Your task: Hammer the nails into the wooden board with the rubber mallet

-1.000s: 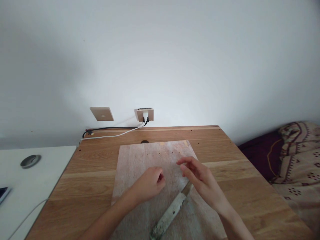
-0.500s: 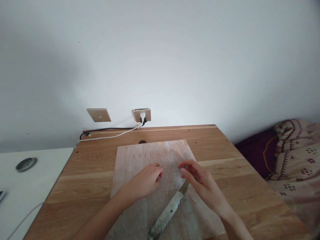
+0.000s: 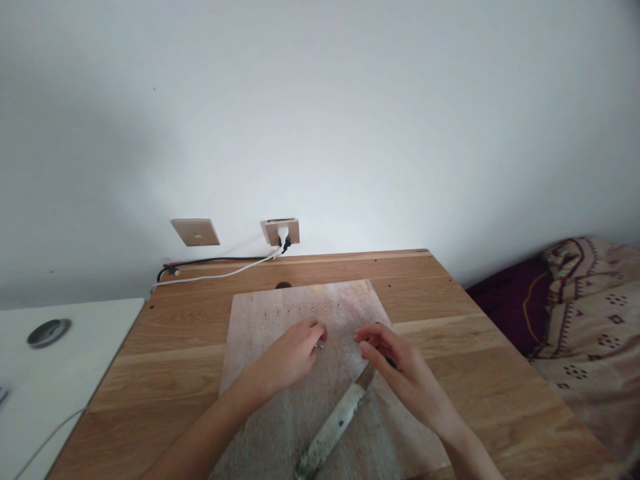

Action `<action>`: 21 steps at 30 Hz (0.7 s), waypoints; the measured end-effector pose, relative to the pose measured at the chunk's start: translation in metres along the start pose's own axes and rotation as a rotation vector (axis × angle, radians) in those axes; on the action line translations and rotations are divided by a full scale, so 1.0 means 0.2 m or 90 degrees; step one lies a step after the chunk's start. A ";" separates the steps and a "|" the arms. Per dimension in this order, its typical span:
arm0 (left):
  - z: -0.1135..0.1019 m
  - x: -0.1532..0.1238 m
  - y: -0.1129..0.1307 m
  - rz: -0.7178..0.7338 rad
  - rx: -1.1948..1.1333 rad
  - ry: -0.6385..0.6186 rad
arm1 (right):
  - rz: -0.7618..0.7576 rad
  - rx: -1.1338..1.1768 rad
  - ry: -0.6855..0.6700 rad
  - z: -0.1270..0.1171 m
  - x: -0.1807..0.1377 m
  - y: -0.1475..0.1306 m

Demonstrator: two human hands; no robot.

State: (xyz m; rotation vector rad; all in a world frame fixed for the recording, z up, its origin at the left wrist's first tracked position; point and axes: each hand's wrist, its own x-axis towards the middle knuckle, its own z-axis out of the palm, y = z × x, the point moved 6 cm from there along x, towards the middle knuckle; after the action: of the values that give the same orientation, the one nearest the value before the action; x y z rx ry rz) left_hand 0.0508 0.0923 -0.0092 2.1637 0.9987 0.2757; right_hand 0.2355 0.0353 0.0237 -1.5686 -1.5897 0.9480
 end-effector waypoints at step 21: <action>0.02 -0.03 0.03 0.038 0.065 -0.032 | -0.001 -0.010 -0.026 0.03 0.00 0.02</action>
State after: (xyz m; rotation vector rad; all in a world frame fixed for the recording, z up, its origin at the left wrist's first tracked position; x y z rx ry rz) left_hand 0.0525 0.0839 -0.0063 2.2835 0.9403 0.2014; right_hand 0.2311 0.0341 0.0175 -1.5680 -1.6305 0.9749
